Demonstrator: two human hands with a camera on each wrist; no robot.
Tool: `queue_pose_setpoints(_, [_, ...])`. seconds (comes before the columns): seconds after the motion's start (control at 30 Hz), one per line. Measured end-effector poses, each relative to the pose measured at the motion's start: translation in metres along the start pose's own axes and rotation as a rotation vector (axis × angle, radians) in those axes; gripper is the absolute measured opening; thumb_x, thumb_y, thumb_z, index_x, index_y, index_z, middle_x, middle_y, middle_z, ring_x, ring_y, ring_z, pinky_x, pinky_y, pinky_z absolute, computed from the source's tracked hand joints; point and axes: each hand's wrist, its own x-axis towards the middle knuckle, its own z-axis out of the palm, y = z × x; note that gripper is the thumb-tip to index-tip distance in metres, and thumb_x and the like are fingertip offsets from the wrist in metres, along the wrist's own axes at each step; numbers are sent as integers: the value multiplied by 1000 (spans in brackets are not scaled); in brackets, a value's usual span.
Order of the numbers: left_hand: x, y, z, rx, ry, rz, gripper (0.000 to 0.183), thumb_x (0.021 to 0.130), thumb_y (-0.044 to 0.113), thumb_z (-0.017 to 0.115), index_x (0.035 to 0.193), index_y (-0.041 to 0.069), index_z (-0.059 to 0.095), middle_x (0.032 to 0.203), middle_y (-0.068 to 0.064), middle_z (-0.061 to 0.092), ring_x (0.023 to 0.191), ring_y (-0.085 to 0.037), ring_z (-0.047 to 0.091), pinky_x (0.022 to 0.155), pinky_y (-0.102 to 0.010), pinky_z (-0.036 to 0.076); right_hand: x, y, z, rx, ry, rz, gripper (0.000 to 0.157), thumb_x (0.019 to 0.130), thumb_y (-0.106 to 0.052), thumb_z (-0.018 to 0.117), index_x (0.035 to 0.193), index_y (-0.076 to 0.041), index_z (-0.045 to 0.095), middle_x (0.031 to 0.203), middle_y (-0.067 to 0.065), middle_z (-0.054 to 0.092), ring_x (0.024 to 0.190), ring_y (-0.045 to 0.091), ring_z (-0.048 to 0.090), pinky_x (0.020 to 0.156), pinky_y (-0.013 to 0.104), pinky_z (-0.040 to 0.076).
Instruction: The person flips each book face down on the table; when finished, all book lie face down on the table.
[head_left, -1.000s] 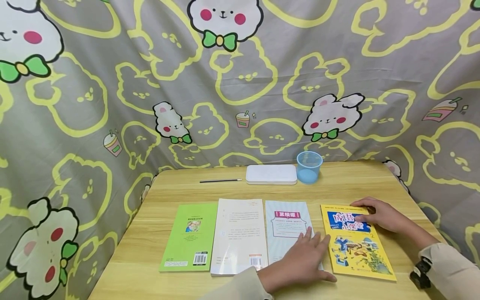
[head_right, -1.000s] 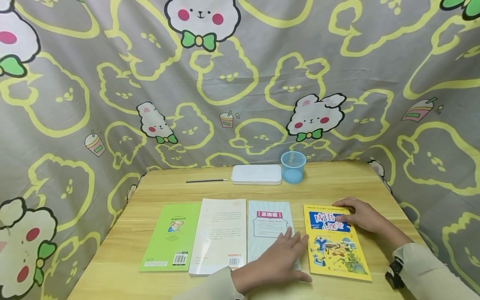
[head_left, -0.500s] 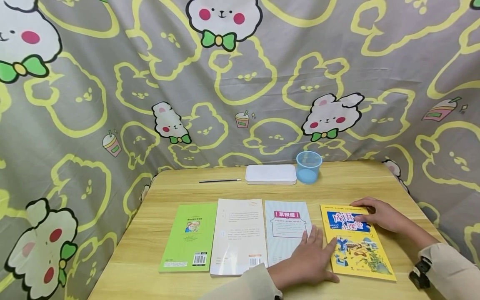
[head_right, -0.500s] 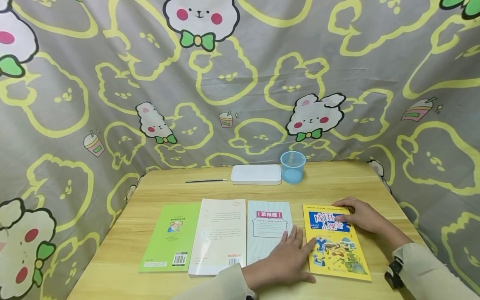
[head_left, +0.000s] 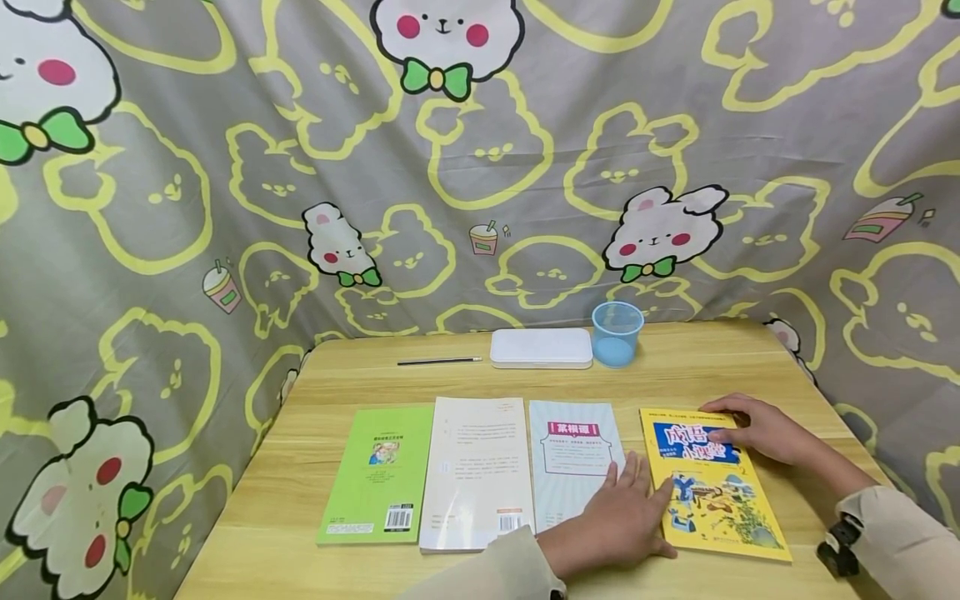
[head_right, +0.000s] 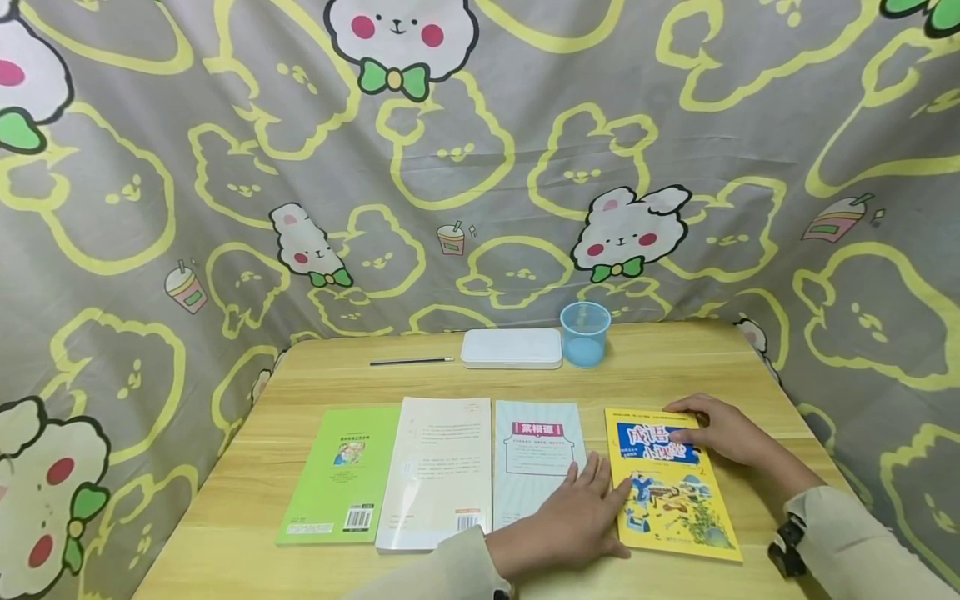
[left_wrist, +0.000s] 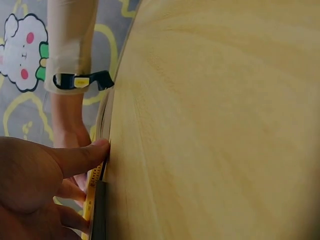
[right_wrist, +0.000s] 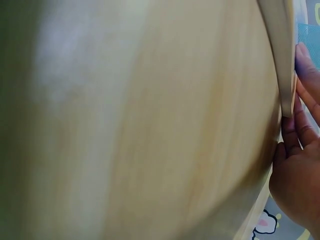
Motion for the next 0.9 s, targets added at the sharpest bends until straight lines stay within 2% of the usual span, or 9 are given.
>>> queue_pose_setpoints(0.17, [0,-1,0,-19,7,17,88,90,73,58,163,35,27,171,-4,20,159,-21,11,128,-40,20,1,1,0,-2,-1,-6,50,91,-35,79,131,-8,68,130,17,64,111,5,51,82,14,40])
queue_pose_setpoints(0.4, [-1,-5,-1,-96,41,50,88,91,71,60,162,31,30,171,-7,22,158,-23,15,127,-38,23,0,-1,0,2,2,-13,49,91,-34,80,130,-6,69,129,17,65,113,16,54,83,15,41])
queue_pose_setpoints(0.53, [-2,-6,-4,-185,58,61,87,91,67,64,162,30,32,170,-9,23,157,-24,19,126,-34,25,0,0,-1,-10,-3,-7,49,91,-35,79,131,-7,69,130,18,64,118,24,54,83,14,39])
queue_pose_setpoints(0.63, [-1,-6,-6,-280,52,55,86,90,64,68,161,30,33,170,-7,22,157,-22,21,125,-31,26,1,1,-1,-11,-14,-1,50,92,-35,78,132,-7,68,132,20,63,122,34,53,86,20,40])
queue_pose_setpoints(0.77, [0,-6,-9,-388,55,46,86,88,60,74,160,29,38,170,-7,24,152,-18,32,119,-26,35,2,1,-1,-8,-18,3,51,92,-35,78,132,-6,67,133,22,62,125,42,53,91,33,41])
queue_pose_setpoints(0.9, [1,-6,-11,-466,84,51,84,86,55,78,157,25,43,167,-12,29,146,-14,41,111,-19,42,2,1,-1,-15,-16,1,51,92,-35,78,132,-6,68,132,21,63,124,42,53,91,34,42])
